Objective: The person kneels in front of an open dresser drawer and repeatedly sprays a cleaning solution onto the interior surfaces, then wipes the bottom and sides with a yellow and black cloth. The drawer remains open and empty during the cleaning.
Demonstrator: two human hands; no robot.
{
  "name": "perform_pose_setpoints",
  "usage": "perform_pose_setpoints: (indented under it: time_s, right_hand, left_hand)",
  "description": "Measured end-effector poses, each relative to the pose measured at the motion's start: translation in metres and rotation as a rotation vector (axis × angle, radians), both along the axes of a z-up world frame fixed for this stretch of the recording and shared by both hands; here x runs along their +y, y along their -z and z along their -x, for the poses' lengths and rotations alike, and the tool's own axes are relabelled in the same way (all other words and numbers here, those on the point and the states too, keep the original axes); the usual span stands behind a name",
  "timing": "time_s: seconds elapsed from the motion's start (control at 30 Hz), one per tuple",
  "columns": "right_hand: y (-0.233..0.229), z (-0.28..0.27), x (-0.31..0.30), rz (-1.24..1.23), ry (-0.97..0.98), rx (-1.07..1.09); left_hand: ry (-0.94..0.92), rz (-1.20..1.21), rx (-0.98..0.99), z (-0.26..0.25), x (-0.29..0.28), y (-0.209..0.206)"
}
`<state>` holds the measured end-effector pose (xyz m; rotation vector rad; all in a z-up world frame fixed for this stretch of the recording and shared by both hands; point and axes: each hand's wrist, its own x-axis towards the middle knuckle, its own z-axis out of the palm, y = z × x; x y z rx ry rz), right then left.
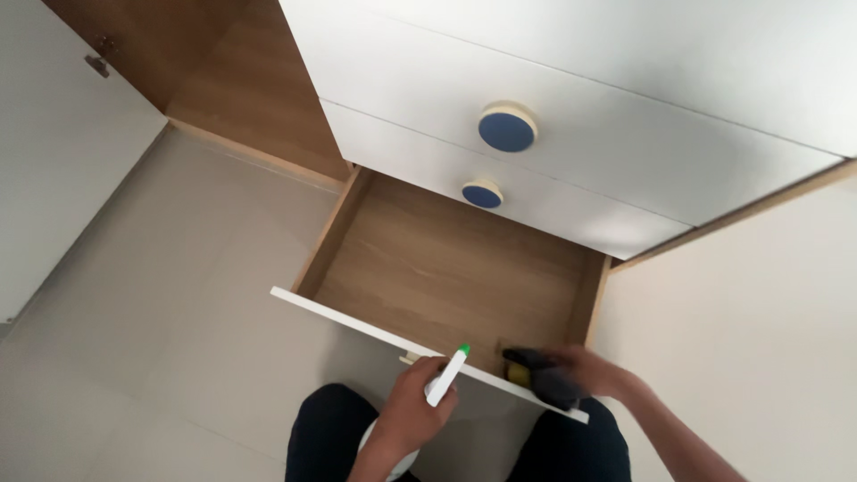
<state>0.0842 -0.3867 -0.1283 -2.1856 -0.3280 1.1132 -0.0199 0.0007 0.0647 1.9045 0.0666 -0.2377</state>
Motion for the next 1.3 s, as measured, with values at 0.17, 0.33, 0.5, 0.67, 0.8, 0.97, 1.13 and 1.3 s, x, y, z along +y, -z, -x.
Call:
perform_pose_setpoints:
  time_s: [0.17,0.33,0.5,0.67,0.8,0.97,1.13,1.3]
  right_hand:
    - [-0.079,0.058,-0.066,-0.616,1.082,0.133]
    - [-0.09,0.107,-0.083,-0.791,1.412,-0.086]
    - [-0.066,0.108,-0.052,-0.791,1.548,0.023]
    - [-0.084,0.098,-0.031,-0.604,1.634,-0.028]
    - [-0.108,0.1,-0.027,-0.678,1.706,-0.195]
    - [-0.105,0.112,-0.047,-0.573,1.716,-0.287]
    - [-0.051,0.101,-0.024,-0.237,1.406,-0.216]
    - [-0.009,0.081,0.039,-0.09,0.782,-0.65]
  left_hand:
    - [0.041,-0.04,0.024,0.007,-0.026,-0.011]
    - [0.106,-0.169,0.053,0.004,-0.075,-0.002]
    - [0.219,-0.27,0.172,-0.012,-0.122,0.021]
    - [0.266,-0.248,0.209,-0.026,-0.139,0.032]
    - [0.281,-0.23,0.249,-0.038,-0.148,0.034]
    - [0.279,-0.173,0.184,-0.046,-0.163,0.038]
    - [0.237,-0.137,0.255,-0.056,-0.165,0.036]
    - [0.181,-0.177,0.283,-0.058,-0.158,0.036]
